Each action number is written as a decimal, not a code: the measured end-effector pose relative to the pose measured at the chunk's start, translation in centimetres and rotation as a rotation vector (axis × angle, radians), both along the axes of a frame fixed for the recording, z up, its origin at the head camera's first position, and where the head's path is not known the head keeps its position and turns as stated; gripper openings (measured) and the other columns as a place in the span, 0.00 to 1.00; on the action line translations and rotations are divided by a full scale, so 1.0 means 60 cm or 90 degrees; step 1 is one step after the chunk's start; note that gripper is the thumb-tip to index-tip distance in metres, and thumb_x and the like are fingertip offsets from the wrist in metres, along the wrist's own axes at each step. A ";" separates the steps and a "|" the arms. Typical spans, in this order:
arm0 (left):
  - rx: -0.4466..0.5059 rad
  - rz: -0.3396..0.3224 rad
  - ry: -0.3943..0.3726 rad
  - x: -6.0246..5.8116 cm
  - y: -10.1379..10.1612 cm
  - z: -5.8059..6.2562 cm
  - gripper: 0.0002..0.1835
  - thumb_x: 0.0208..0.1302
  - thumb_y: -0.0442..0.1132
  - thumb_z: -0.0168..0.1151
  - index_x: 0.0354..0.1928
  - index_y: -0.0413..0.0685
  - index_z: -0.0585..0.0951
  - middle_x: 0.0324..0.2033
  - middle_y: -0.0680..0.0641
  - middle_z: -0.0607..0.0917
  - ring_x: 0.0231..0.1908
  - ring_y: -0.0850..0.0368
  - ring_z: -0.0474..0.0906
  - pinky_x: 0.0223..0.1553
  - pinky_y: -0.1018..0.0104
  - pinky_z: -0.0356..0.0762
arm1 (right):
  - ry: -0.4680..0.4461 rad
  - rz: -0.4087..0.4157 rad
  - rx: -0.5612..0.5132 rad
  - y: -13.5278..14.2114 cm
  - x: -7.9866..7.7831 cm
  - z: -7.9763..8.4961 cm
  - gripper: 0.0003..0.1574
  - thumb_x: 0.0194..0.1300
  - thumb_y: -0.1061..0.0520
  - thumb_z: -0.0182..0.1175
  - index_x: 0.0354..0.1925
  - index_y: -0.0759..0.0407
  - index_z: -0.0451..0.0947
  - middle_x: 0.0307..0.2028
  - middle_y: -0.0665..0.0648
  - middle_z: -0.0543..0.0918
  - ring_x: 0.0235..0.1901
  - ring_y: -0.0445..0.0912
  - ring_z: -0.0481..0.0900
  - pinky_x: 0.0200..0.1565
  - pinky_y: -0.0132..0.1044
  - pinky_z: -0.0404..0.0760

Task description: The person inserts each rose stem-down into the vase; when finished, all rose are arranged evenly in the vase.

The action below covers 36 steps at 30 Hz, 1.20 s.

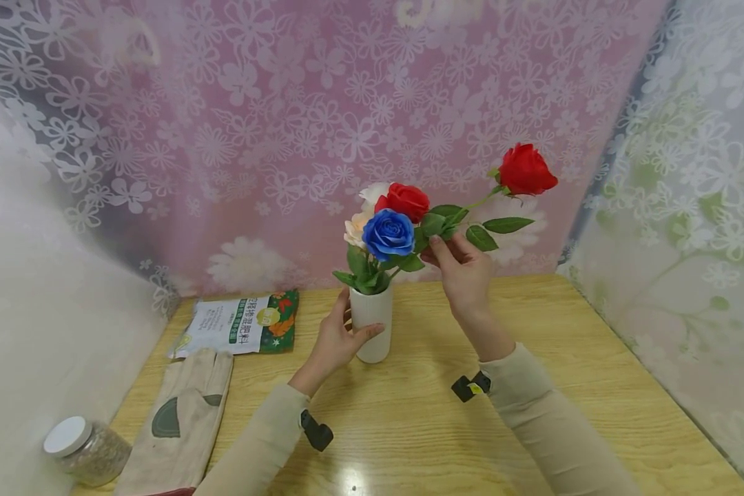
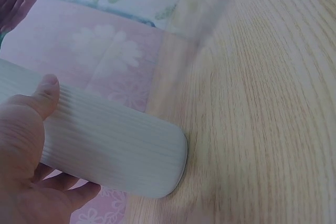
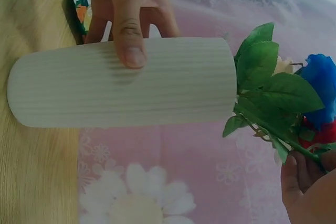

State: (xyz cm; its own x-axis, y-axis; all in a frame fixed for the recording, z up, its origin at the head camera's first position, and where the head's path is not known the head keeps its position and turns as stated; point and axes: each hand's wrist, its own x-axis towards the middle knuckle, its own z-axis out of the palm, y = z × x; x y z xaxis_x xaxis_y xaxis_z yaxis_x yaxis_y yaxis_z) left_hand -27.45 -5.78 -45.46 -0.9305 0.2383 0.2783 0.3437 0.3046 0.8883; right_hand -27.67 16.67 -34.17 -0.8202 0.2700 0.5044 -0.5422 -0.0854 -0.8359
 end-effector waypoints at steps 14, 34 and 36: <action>0.007 -0.005 0.015 -0.004 0.002 -0.001 0.53 0.65 0.45 0.78 0.85 0.60 0.54 0.74 0.42 0.74 0.69 0.37 0.77 0.66 0.38 0.78 | -0.053 -0.060 0.201 -0.045 0.002 -0.031 0.11 0.69 0.65 0.68 0.47 0.69 0.90 0.43 0.69 0.91 0.41 0.56 0.90 0.34 0.22 0.83; 0.002 -0.002 0.030 -0.001 -0.001 -0.001 0.51 0.67 0.45 0.76 0.84 0.56 0.55 0.73 0.37 0.75 0.69 0.34 0.76 0.67 0.36 0.77 | -0.095 -0.047 0.256 -0.058 -0.001 -0.076 0.19 0.66 0.58 0.72 0.21 0.67 0.83 0.19 0.51 0.81 0.28 0.39 0.77 0.29 0.27 0.75; 0.001 -0.003 0.032 -0.001 0.000 -0.001 0.52 0.66 0.45 0.76 0.84 0.57 0.55 0.73 0.37 0.75 0.69 0.35 0.76 0.67 0.36 0.77 | -0.081 -0.052 0.259 -0.056 0.001 -0.072 0.12 0.66 0.59 0.72 0.28 0.67 0.87 0.24 0.56 0.85 0.28 0.38 0.77 0.30 0.26 0.76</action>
